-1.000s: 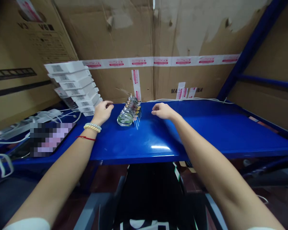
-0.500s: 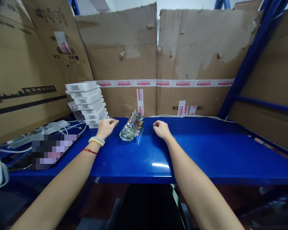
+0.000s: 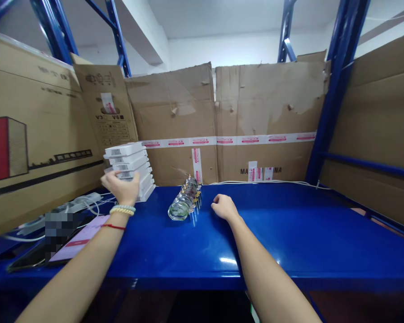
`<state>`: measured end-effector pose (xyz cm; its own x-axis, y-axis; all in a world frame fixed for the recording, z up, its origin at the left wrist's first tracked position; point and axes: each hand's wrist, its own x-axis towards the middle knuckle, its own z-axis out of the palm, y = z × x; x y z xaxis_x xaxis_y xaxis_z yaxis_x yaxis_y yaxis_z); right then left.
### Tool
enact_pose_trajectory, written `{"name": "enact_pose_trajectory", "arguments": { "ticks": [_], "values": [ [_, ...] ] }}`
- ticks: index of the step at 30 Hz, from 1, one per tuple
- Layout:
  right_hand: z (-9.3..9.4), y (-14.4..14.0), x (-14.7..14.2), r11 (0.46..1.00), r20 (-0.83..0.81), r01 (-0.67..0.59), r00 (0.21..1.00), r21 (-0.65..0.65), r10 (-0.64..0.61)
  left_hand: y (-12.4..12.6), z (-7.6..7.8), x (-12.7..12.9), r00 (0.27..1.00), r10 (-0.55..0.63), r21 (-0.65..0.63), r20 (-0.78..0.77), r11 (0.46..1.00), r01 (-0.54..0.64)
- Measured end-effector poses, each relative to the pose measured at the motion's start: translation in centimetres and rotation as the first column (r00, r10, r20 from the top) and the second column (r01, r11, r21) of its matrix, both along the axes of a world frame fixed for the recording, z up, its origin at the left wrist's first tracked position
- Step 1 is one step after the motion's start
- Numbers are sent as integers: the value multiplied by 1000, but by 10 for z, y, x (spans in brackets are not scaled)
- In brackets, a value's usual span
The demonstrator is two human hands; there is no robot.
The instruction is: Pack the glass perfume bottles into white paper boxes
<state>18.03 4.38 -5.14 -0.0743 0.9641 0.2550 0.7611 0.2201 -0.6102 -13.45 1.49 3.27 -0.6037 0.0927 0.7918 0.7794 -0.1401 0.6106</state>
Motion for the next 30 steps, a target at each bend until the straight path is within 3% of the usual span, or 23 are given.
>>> {"name": "enact_pose_trajectory", "arguments": {
  "ticks": [3,6,9,12,18,23,27,30],
  "values": [
    [0,-2,-3,1000,16,5,1000,-8,-5,0,38,-12,998,49,-44,29,998,-48],
    [2,-4,-5,999,26,39,999,-3,-39,3,70,-23,998,8,-147,61,989,1],
    [3,-6,-6,998,29,58,998,-7,-57,8,86,-32,998,-28,-280,55,959,43],
    [3,-6,-7,998,27,59,998,-18,-59,15,91,-42,998,-2,-360,55,933,22],
    [1,-4,-7,999,21,52,998,2,-52,32,90,-59,990,-122,-288,64,948,135],
    [1,-1,-6,995,-31,76,997,66,-74,21,80,-38,994,-110,-80,-23,991,108],
    [10,-7,-10,984,-149,70,988,164,-46,3,50,-2,975,-179,19,-132,983,183],
    [17,-16,-16,977,-326,17,944,215,55,-7,20,28,939,-248,32,-239,964,263]
  ]
}}
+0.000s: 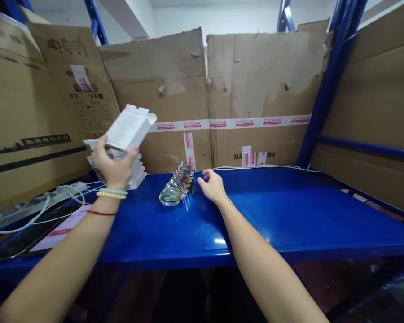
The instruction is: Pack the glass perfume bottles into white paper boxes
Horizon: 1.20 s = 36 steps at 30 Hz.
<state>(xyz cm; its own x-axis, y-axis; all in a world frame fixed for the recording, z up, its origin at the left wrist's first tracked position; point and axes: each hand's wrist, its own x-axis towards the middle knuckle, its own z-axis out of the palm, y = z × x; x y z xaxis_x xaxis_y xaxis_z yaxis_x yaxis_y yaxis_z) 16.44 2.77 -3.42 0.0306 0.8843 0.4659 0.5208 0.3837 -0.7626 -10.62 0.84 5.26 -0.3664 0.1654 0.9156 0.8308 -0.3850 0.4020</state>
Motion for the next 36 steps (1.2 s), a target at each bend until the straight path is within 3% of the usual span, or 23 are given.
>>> {"name": "enact_pose_trajectory", "arguments": {
  "ticks": [3,7,9,12,15,18,22,28,33,36],
  "values": [
    [7,-7,-5,980,-212,-192,957,52,198,-7,-21,30,991,-72,-24,-110,997,70],
    [16,-11,-7,897,-467,-418,770,144,434,-13,-27,70,902,-255,-135,-347,966,221],
    [21,-11,-6,887,-585,-422,677,189,447,-13,-27,88,838,-343,-183,-423,939,292],
    [25,-9,-2,929,-709,-323,612,178,349,-11,-33,113,784,-458,-281,-420,887,367],
    [24,-4,5,970,-732,-208,642,122,230,-5,-47,129,765,-558,-415,-321,809,416],
    [20,1,11,989,-650,-92,746,114,144,-1,-63,135,745,-611,-494,-268,751,438],
    [16,2,12,986,-500,-45,858,159,119,-5,-74,132,788,-537,-532,-300,780,329],
    [15,-5,10,987,-334,-57,936,152,106,-17,-74,130,818,-370,-554,-441,829,76],
    [14,-3,12,968,-323,-141,924,209,204,-16,-70,130,828,-315,-471,-464,879,70],
    [12,0,16,967,-303,-136,932,216,199,-13,-61,116,759,-404,-446,-510,879,168]
  ]
}}
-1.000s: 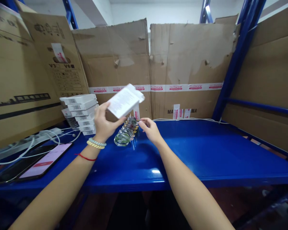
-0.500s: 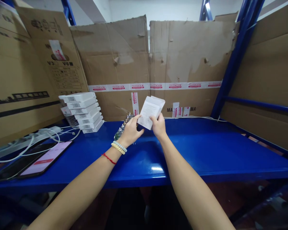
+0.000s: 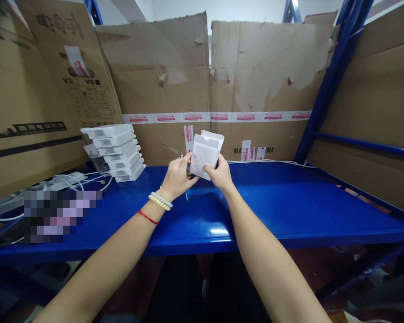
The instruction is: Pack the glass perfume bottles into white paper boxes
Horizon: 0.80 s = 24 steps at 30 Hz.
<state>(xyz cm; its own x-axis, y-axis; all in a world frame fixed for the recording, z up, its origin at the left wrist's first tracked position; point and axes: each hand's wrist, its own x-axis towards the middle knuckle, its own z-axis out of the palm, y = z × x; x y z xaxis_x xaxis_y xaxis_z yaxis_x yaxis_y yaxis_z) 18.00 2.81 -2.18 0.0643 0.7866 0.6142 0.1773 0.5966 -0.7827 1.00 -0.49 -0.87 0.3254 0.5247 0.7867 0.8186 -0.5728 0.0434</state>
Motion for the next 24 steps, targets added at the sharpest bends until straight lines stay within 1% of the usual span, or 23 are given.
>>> {"name": "enact_pose_trajectory", "arguments": {
  "ticks": [2,3,4,5,6,7,8,9,10,11,12,13,14,15,16,18,20,22,24],
  "values": [
    [-2,2,5,985,90,162,984,-61,-156,3,8,-16,994,-113,21,9,993,112],
    [-4,4,8,960,163,261,956,-104,-243,6,11,-25,988,-135,25,70,991,134],
    [-5,5,11,924,245,352,918,-146,-311,9,14,-34,976,-127,20,179,992,125],
    [-7,7,15,886,321,425,878,-184,-354,13,17,-44,943,-105,-2,316,994,112],
    [-9,8,18,851,384,478,843,-217,-375,17,18,-53,886,-76,-40,458,994,106],
    [-11,10,22,819,431,517,816,-248,-384,21,19,-61,811,-43,-95,583,988,120],
    [-12,11,25,790,462,547,796,-276,-390,25,19,-69,738,-16,-156,675,974,163],
    [-13,12,28,760,481,575,781,-303,-399,27,20,-75,677,0,-218,736,947,236],
    [-14,14,31,730,491,598,770,-330,-409,29,20,-82,634,14,-291,773,897,334],
    [-14,15,35,704,493,615,763,-355,-417,30,20,-88,608,24,-360,794,824,437],
    [-15,16,38,684,491,625,761,-376,-425,29,21,-93,597,32,-420,802,741,525],
    [-15,16,41,671,484,629,762,-392,-431,28,21,-99,600,39,-471,799,661,584],
    [-15,17,43,665,475,628,765,-404,-434,26,22,-104,618,46,-517,785,598,613],
    [-16,18,45,665,467,623,771,-412,-432,24,22,-109,651,53,-565,757,555,611],
    [-16,19,47,668,462,615,778,-420,-426,23,22,-113,698,60,-618,714,523,587],
    [-16,20,48,672,456,599,791,-436,-409,22,22,-121,800,65,-725,596,471,502],
    [-15,20,47,655,447,599,794,-462,-411,24,21,-125,884,52,-813,465,422,402],
    [-13,18,44,628,431,609,791,-484,-435,27,21,-125,935,30,-871,353,376,316],
    [-11,15,42,617,410,618,785,-486,-464,29,21,-124,964,10,-903,264,353,244]
  ]
}}
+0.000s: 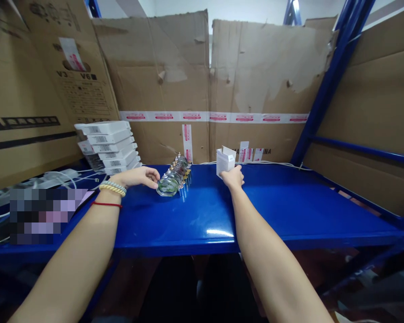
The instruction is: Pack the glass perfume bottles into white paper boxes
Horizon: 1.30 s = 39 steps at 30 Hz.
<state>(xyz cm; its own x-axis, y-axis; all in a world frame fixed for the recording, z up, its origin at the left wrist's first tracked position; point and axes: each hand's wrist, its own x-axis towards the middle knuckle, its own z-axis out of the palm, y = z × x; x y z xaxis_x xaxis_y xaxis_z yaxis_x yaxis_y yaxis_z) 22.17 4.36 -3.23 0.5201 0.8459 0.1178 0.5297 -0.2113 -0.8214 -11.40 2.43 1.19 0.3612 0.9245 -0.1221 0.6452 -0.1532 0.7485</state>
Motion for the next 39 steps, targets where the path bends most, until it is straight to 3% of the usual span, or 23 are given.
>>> {"name": "enact_pose_trajectory", "arguments": {
  "ticks": [6,17,22,24,26,28,29,31,33,34,36,39],
  "values": [
    [-1,3,2,999,-12,-24,1000,41,25,-1,4,5,984,31,81,-174,997,-17],
    [-2,5,2,987,-96,-89,990,133,102,-1,2,10,957,26,146,-289,989,17],
    [4,-2,-1,972,-102,-5,994,233,29,-1,1,11,950,36,168,-310,986,17],
    [10,-8,-4,915,-49,73,997,397,-59,-1,1,11,950,31,164,-311,986,22],
    [16,-17,-9,789,18,99,990,607,-138,-2,2,11,948,27,158,-318,987,25],
    [20,-26,-18,661,109,-4,987,750,-118,-3,3,11,943,29,160,-332,987,26],
    [20,-30,-24,623,178,-112,983,774,-44,-3,3,11,940,33,163,-340,986,25],
    [17,-36,-40,568,367,-431,901,701,231,-5,4,11,936,40,159,-349,987,17],
    [10,-40,-56,469,521,-729,685,499,510,-7,4,12,939,41,133,-342,991,5],
    [6,-41,-63,422,560,-817,577,393,595,-7,5,12,943,41,119,-331,993,-2],
    [-1,-41,-74,378,598,-900,430,218,676,-8,4,12,954,29,88,-298,996,-3],
    [-7,-41,-81,389,615,-919,343,65,710,-7,4,12,970,-2,46,-241,999,13]
  ]
}}
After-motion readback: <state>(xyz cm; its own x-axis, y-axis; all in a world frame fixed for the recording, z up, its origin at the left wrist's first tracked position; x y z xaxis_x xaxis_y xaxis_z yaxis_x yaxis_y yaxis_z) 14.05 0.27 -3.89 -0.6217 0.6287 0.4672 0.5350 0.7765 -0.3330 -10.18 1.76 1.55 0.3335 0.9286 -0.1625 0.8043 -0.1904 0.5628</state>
